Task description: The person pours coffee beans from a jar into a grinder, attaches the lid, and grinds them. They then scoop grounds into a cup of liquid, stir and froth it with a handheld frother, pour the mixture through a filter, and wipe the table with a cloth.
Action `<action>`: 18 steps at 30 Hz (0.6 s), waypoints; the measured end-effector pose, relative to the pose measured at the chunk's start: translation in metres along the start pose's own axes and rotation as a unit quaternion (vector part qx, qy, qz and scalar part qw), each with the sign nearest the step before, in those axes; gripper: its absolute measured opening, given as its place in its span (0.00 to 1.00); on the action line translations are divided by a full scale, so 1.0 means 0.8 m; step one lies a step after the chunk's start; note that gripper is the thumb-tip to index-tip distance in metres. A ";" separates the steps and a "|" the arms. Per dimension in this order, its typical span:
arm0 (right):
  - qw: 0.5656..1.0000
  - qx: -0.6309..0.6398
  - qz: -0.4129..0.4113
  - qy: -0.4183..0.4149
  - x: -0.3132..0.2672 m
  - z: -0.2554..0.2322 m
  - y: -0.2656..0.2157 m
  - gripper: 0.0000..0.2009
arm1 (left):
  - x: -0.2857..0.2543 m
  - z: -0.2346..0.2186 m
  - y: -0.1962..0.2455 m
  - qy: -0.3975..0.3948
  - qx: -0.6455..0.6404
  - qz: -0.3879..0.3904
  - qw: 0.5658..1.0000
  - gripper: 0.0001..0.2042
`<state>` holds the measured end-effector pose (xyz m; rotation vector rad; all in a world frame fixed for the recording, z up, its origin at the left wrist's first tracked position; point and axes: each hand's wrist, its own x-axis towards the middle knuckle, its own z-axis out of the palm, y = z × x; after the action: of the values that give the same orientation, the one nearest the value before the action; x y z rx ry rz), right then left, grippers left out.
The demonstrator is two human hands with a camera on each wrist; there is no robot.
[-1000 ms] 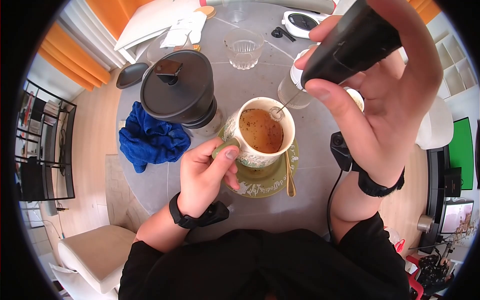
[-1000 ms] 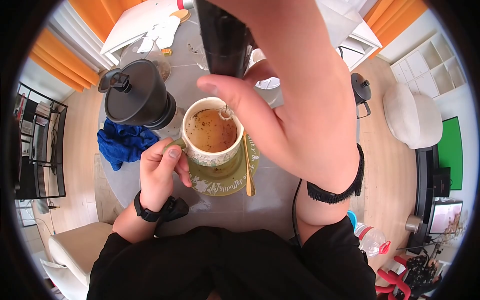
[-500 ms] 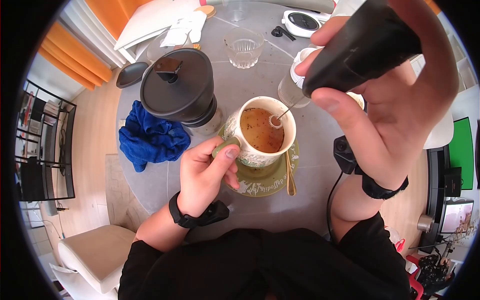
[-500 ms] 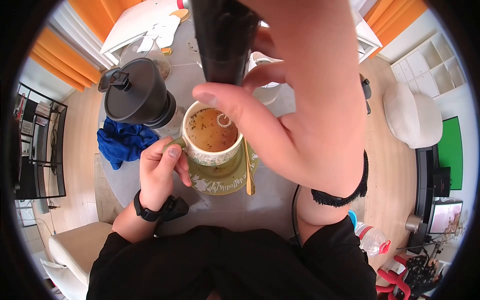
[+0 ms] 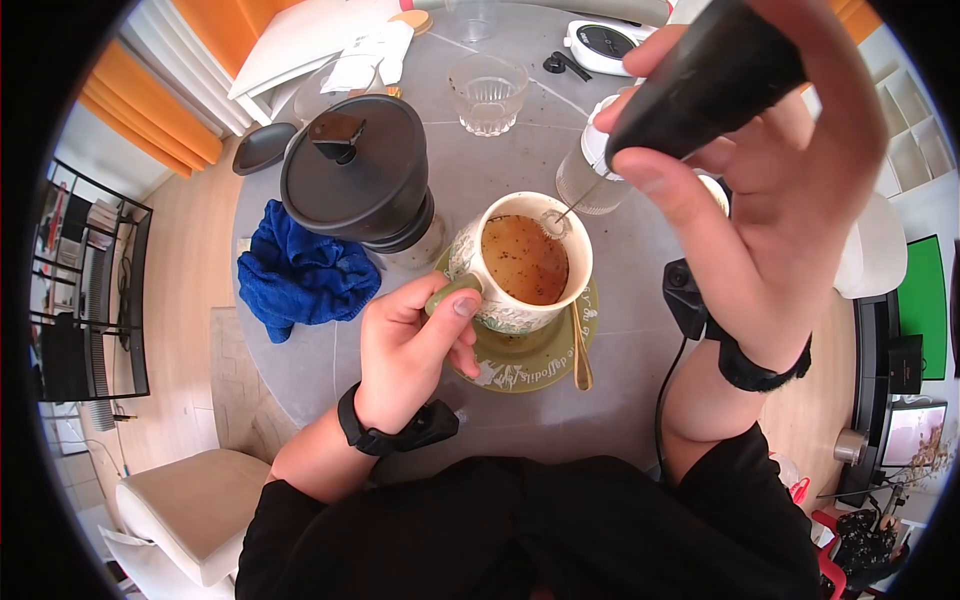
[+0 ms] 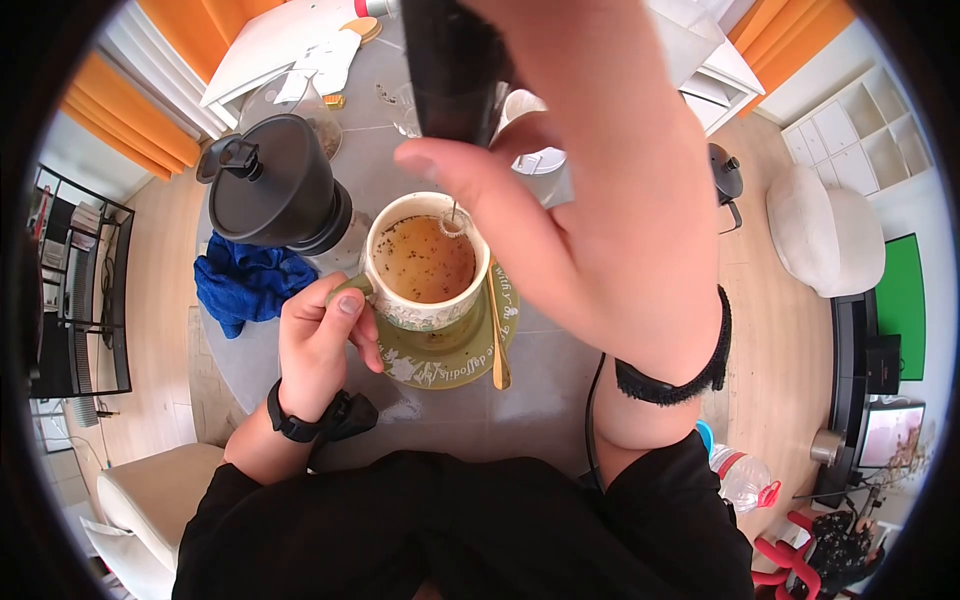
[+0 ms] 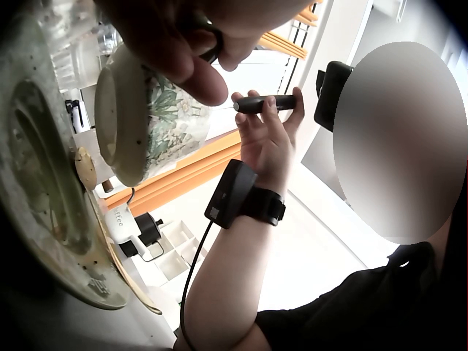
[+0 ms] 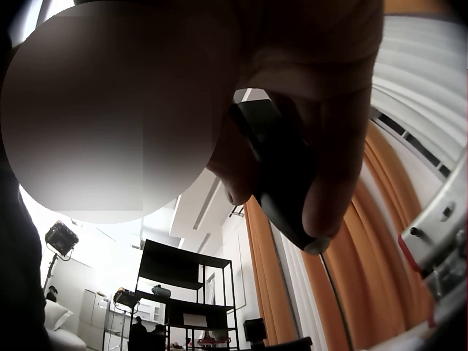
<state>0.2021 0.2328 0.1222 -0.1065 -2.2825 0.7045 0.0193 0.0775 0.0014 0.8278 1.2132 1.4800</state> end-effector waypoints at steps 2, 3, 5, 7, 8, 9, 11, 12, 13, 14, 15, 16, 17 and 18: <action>1.000 -0.001 -0.001 -0.001 0.008 0.013 -0.003 0.41 | 0.000 0.000 0.001 0.000 0.000 0.000 1.000 0.10; 1.000 -0.001 -0.001 -0.001 0.009 0.013 -0.002 0.41 | 0.000 0.000 0.001 0.000 -0.002 0.002 1.000 0.10; 1.000 -0.002 -0.002 -0.002 0.009 0.011 0.000 0.41 | 0.000 0.000 0.001 0.000 -0.004 0.005 1.000 0.10; 1.000 -0.003 -0.002 -0.003 0.007 0.010 0.000 0.41 | 0.000 0.000 0.001 0.000 -0.008 0.008 1.000 0.10; 1.000 -0.003 -0.003 -0.004 0.008 0.010 0.001 0.41 | 0.000 0.000 0.001 0.000 -0.008 0.008 1.000 0.10; 1.000 -0.003 -0.003 -0.005 0.008 0.011 0.001 0.41 | 0.000 0.000 0.001 0.000 -0.009 0.013 1.000 0.10; 1.000 -0.004 -0.005 -0.007 0.005 -0.010 0.001 0.41 | -0.001 -0.001 0.001 0.000 -0.009 0.018 1.000 0.10; 1.000 -0.004 -0.005 -0.008 0.002 0.001 0.003 0.41 | -0.001 -0.001 0.001 -0.001 -0.010 0.023 1.000 0.10; 1.000 -0.004 -0.006 -0.009 0.007 0.008 0.002 0.41 | -0.002 -0.001 0.000 -0.003 -0.010 0.028 1.000 0.10; 1.000 -0.005 -0.007 -0.010 0.007 0.009 0.001 0.41 | -0.002 -0.001 0.001 -0.003 -0.011 0.029 1.000 0.10; 1.000 -0.005 -0.008 -0.011 0.010 0.014 0.001 0.41 | -0.002 0.000 0.002 -0.003 -0.006 0.030 1.000 0.10; 1.000 -0.005 -0.008 -0.011 0.010 0.014 0.000 0.40 | -0.003 0.000 0.002 -0.003 0.000 0.031 1.000 0.10; 1.000 -0.005 -0.009 -0.012 0.010 0.016 -0.001 0.40 | -0.003 0.000 0.002 -0.003 0.000 0.031 1.000 0.10; 1.000 -0.006 -0.010 -0.013 0.007 0.011 0.001 0.40 | -0.003 -0.001 0.002 -0.003 0.004 0.038 0.999 0.10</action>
<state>0.1918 0.2307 0.1205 -0.0811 -2.3090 0.6868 0.0189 0.0752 0.0029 0.8923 1.1956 1.5321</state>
